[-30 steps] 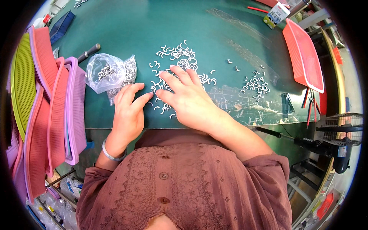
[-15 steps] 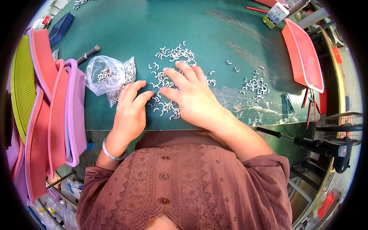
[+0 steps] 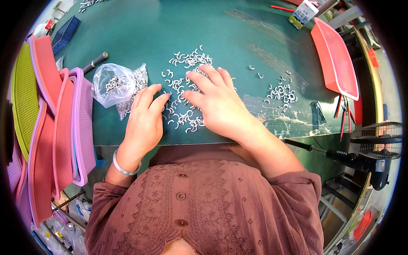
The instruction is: The person sits at a green workbench and manually assembles small silver metal hooks and rings. They pick up individual components from a pile on the table, link them together by hand, and place the finished units into a clear plastic bag.
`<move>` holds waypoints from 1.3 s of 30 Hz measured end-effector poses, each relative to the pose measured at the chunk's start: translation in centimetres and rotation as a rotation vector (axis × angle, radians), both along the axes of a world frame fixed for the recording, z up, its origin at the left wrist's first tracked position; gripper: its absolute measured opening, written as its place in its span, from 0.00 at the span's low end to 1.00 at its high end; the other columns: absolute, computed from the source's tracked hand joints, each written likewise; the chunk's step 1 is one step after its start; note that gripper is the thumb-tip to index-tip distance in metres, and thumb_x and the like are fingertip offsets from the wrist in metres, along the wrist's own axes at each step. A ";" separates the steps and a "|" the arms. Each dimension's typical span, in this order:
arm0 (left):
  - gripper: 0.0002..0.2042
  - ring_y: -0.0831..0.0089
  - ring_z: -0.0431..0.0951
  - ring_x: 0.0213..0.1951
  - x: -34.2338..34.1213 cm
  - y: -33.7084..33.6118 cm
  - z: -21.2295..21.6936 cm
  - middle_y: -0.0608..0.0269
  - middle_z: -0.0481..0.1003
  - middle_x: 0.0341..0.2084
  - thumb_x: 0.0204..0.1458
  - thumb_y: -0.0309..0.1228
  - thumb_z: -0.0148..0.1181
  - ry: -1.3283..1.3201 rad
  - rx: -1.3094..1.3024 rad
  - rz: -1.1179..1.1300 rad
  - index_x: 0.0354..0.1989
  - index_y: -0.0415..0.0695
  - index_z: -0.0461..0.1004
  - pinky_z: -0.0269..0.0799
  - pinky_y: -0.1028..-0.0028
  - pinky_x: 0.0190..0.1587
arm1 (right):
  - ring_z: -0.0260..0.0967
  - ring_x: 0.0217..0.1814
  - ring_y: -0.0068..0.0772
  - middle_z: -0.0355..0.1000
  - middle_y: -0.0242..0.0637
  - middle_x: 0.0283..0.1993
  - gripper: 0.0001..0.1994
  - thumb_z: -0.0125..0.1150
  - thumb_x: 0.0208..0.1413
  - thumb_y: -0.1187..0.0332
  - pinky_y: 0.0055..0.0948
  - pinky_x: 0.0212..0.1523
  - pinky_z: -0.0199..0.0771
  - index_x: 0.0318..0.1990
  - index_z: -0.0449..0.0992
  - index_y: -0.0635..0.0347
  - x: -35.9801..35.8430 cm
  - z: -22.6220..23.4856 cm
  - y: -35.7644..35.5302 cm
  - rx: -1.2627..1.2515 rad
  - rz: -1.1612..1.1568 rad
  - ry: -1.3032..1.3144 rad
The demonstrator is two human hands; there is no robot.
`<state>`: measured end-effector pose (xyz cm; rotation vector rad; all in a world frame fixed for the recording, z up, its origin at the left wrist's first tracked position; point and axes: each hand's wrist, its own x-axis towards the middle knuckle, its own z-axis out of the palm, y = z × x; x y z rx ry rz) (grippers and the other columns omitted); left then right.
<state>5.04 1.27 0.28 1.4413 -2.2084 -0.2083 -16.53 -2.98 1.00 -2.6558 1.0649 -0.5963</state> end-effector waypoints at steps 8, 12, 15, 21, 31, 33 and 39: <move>0.18 0.47 0.68 0.56 -0.2 0.2 0.5 0.47 0.70 0.51 0.42 0.14 0.52 -0.007 -0.023 -0.079 0.43 0.41 0.79 0.64 0.56 0.58 | 0.52 0.70 0.55 0.64 0.46 0.63 0.19 0.55 0.46 0.78 0.58 0.67 0.50 0.48 0.79 0.57 -0.4 0.1 -0.1 -0.001 -0.040 0.047; 0.15 0.47 0.69 0.55 -0.1 0.1 0.5 0.47 0.71 0.50 0.42 0.18 0.56 0.021 -0.029 -0.110 0.40 0.41 0.79 0.64 0.55 0.57 | 0.52 0.70 0.55 0.64 0.47 0.63 0.19 0.55 0.47 0.77 0.58 0.68 0.49 0.49 0.78 0.56 -0.1 -0.1 0.0 0.007 -0.015 0.052; 0.15 0.48 0.70 0.54 -0.1 0.1 0.3 0.48 0.71 0.49 0.42 0.17 0.56 0.070 -0.025 -0.162 0.40 0.41 0.79 0.64 0.55 0.56 | 0.52 0.70 0.55 0.63 0.48 0.63 0.19 0.55 0.47 0.77 0.58 0.68 0.49 0.48 0.78 0.57 -0.1 0.0 0.1 -0.004 -0.009 0.091; 0.15 0.50 0.70 0.53 0.0 -0.1 0.2 0.49 0.72 0.48 0.42 0.17 0.56 0.072 -0.037 -0.105 0.40 0.40 0.79 0.65 0.57 0.55 | 0.52 0.70 0.55 0.64 0.48 0.63 0.15 0.57 0.46 0.75 0.57 0.67 0.51 0.44 0.79 0.58 -0.4 0.3 -0.1 -0.044 -0.001 0.079; 0.17 0.50 0.72 0.48 0.0 0.0 0.2 0.48 0.72 0.45 0.38 0.12 0.53 0.129 -0.051 -0.079 0.39 0.36 0.77 0.69 0.60 0.52 | 0.58 0.65 0.51 0.69 0.41 0.55 0.03 0.65 0.45 0.74 0.48 0.62 0.61 0.28 0.78 0.62 2.5 -0.4 -0.9 -0.069 0.039 -0.094; 0.17 0.50 0.72 0.47 0.1 0.1 0.1 0.48 0.72 0.45 0.38 0.12 0.53 0.141 -0.052 -0.086 0.39 0.36 0.77 0.69 0.60 0.52 | 0.60 0.64 0.52 0.71 0.46 0.54 0.05 0.62 0.41 0.75 0.49 0.61 0.60 0.27 0.80 0.65 2.9 -0.5 -1.1 -0.076 0.030 -0.097; 0.16 0.50 0.72 0.47 0.3 0.1 0.2 0.49 0.72 0.44 0.39 0.12 0.53 0.173 -0.046 -0.092 0.38 0.36 0.76 0.69 0.60 0.51 | 0.60 0.64 0.53 0.71 0.49 0.53 0.07 0.59 0.40 0.75 0.49 0.62 0.58 0.28 0.81 0.67 3.6 -0.5 -1.4 -0.078 0.027 -0.036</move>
